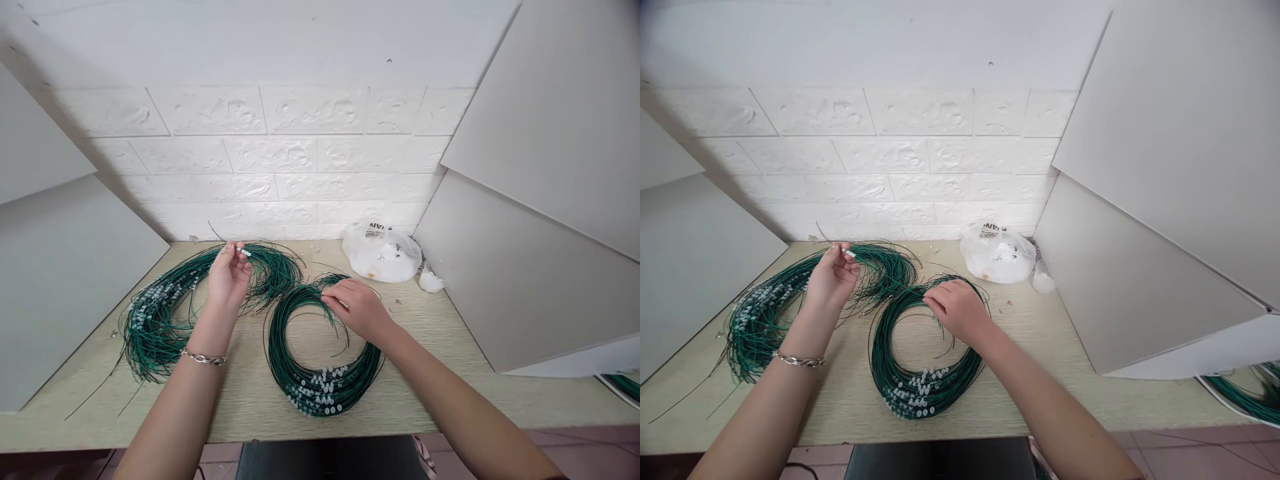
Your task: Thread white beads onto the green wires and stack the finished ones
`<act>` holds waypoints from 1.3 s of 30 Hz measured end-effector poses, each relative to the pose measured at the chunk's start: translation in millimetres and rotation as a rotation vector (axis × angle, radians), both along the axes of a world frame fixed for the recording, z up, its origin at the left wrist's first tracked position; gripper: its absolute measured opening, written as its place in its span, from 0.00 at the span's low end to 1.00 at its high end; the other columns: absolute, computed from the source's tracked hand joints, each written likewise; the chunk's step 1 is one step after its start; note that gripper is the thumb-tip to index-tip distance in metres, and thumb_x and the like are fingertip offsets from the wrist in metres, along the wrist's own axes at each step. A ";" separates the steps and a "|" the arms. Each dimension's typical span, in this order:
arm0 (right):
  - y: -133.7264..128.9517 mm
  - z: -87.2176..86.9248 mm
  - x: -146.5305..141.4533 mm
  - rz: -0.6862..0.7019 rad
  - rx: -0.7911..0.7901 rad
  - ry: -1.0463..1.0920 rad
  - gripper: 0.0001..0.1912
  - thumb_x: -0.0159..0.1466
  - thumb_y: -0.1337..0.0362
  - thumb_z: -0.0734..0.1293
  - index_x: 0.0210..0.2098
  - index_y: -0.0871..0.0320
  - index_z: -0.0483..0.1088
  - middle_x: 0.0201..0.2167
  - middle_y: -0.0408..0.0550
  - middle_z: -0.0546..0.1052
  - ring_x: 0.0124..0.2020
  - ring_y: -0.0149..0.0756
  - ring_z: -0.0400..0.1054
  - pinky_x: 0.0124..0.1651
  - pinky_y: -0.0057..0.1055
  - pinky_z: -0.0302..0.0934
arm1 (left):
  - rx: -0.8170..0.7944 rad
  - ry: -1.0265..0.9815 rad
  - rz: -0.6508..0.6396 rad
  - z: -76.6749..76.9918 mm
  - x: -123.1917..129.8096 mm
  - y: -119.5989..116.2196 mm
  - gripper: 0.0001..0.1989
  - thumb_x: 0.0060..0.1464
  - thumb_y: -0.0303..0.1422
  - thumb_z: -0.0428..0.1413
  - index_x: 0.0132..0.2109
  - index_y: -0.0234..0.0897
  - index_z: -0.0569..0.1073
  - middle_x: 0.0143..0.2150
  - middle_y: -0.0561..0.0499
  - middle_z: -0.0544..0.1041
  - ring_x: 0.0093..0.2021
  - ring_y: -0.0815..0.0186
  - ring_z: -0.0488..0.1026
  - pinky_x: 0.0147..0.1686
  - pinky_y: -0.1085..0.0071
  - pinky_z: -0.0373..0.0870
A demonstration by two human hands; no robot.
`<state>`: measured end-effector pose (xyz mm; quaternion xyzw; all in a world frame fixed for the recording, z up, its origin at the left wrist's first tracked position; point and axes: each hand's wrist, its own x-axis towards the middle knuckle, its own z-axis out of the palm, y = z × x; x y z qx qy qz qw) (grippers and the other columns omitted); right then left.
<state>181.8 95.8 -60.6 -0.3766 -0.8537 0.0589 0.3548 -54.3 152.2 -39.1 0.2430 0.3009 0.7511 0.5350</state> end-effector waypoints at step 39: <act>-13.6 52.2 57.8 -0.618 1.335 0.071 0.09 0.45 0.67 0.69 0.26 0.48 0.69 0.26 0.43 0.62 0.24 0.28 0.58 0.50 0.43 0.45 | -0.147 -0.124 0.218 -0.6 -65.1 5.2 0.06 0.50 0.23 0.48 0.28 0.34 0.66 0.21 0.55 0.68 0.16 0.77 0.62 0.17 0.80 0.60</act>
